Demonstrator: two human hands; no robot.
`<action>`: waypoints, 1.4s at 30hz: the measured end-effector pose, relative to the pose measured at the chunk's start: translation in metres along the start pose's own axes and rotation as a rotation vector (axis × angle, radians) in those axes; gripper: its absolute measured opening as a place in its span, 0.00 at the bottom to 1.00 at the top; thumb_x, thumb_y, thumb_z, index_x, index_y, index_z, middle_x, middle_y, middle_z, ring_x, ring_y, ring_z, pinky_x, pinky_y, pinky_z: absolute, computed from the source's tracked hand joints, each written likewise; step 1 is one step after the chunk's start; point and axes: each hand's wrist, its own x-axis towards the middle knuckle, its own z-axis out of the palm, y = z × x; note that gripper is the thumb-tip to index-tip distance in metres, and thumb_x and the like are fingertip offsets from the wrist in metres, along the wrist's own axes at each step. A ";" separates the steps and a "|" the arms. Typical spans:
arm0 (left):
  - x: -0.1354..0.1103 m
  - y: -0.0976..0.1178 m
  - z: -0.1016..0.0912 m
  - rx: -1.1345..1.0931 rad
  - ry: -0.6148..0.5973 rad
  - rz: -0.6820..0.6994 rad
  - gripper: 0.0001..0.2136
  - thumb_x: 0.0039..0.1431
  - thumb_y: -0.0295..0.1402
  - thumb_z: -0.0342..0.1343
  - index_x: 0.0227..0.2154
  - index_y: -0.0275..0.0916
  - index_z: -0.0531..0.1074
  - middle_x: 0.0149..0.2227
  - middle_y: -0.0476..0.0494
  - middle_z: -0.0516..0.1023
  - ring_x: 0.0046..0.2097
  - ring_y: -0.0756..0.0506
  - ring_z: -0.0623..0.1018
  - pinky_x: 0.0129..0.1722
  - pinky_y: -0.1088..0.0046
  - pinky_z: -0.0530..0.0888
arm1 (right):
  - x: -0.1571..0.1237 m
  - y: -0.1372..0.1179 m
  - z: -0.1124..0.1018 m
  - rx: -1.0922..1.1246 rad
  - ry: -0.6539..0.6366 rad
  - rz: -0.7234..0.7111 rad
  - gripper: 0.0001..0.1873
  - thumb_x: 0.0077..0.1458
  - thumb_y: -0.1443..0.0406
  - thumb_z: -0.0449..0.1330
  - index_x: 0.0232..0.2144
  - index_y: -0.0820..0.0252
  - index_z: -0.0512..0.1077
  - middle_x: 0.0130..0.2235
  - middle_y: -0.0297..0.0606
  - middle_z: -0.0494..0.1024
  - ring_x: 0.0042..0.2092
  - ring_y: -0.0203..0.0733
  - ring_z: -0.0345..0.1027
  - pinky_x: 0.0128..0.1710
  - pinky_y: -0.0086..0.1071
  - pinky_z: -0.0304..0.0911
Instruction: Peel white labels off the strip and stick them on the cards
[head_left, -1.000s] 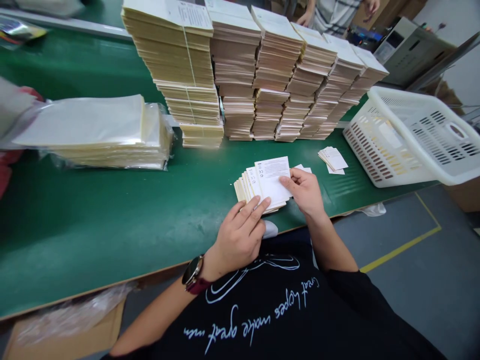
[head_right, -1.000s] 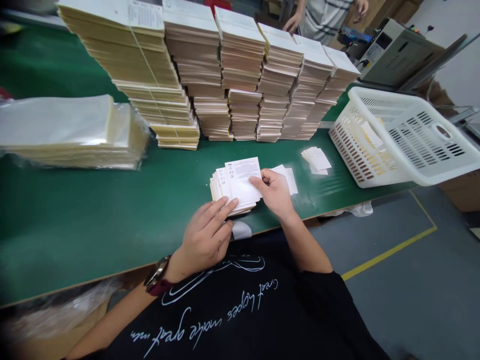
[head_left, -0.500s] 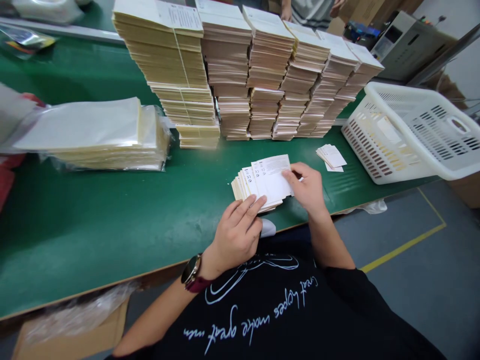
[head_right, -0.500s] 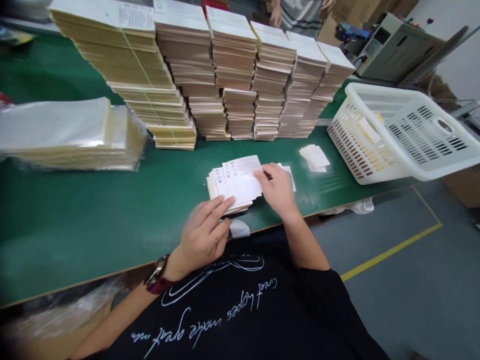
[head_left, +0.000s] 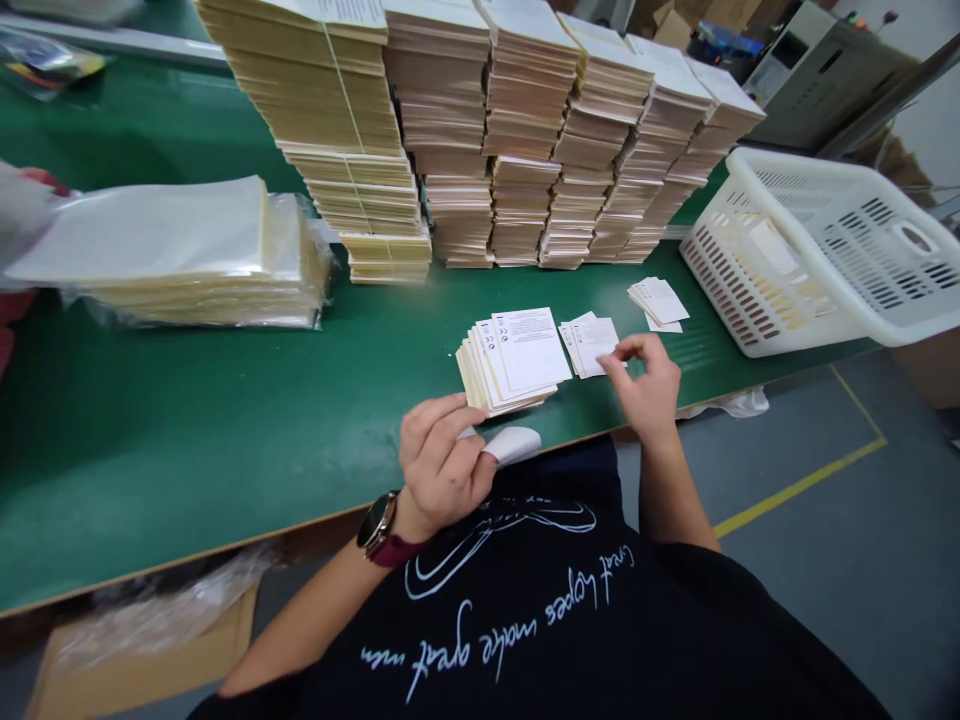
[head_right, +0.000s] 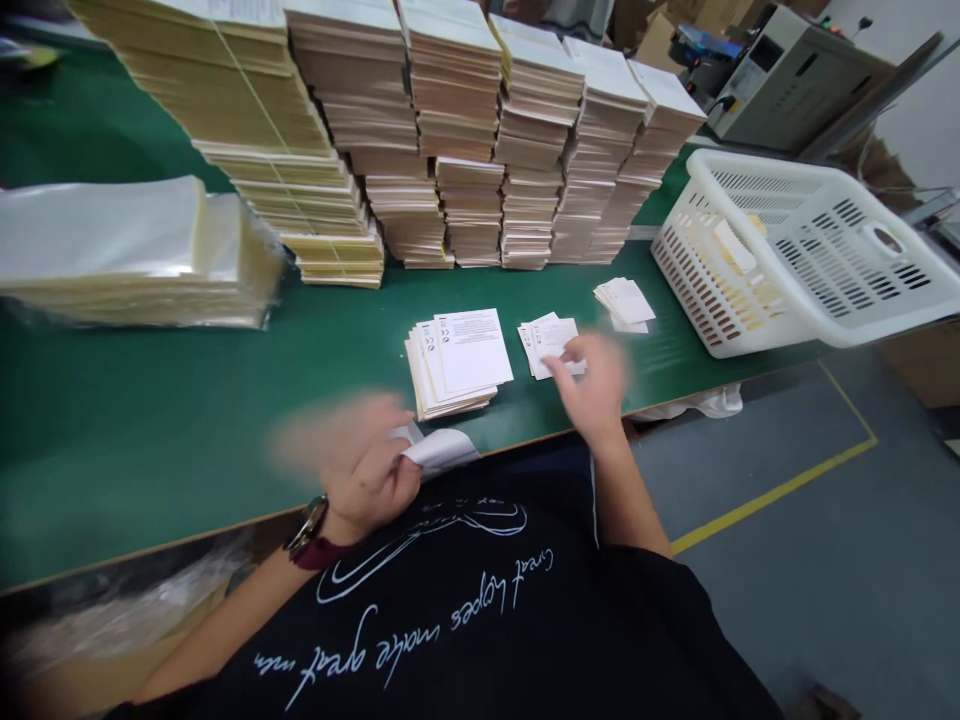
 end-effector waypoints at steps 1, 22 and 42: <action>0.002 0.001 -0.001 -0.016 0.000 -0.019 0.03 0.55 0.26 0.54 0.29 0.39 0.66 0.40 0.42 0.78 0.50 0.40 0.75 0.44 0.60 0.75 | -0.008 -0.017 -0.006 0.124 -0.065 -0.086 0.07 0.55 0.61 0.62 0.35 0.55 0.69 0.34 0.36 0.76 0.39 0.43 0.69 0.42 0.42 0.61; 0.040 0.008 0.000 -0.094 -0.087 0.186 0.03 0.55 0.27 0.53 0.33 0.36 0.69 0.39 0.38 0.79 0.46 0.38 0.77 0.44 0.56 0.76 | -0.026 -0.064 0.000 0.428 0.222 -0.527 0.07 0.63 0.64 0.50 0.31 0.51 0.64 0.28 0.31 0.71 0.32 0.41 0.66 0.41 0.44 0.63; 0.039 -0.003 0.010 -0.119 -0.146 0.237 0.03 0.54 0.24 0.52 0.30 0.33 0.70 0.38 0.34 0.80 0.48 0.37 0.79 0.47 0.56 0.79 | 0.024 -0.066 0.038 0.480 -0.127 0.222 0.01 0.49 0.67 0.60 0.27 0.58 0.71 0.25 0.29 0.72 0.27 0.32 0.62 0.27 0.29 0.59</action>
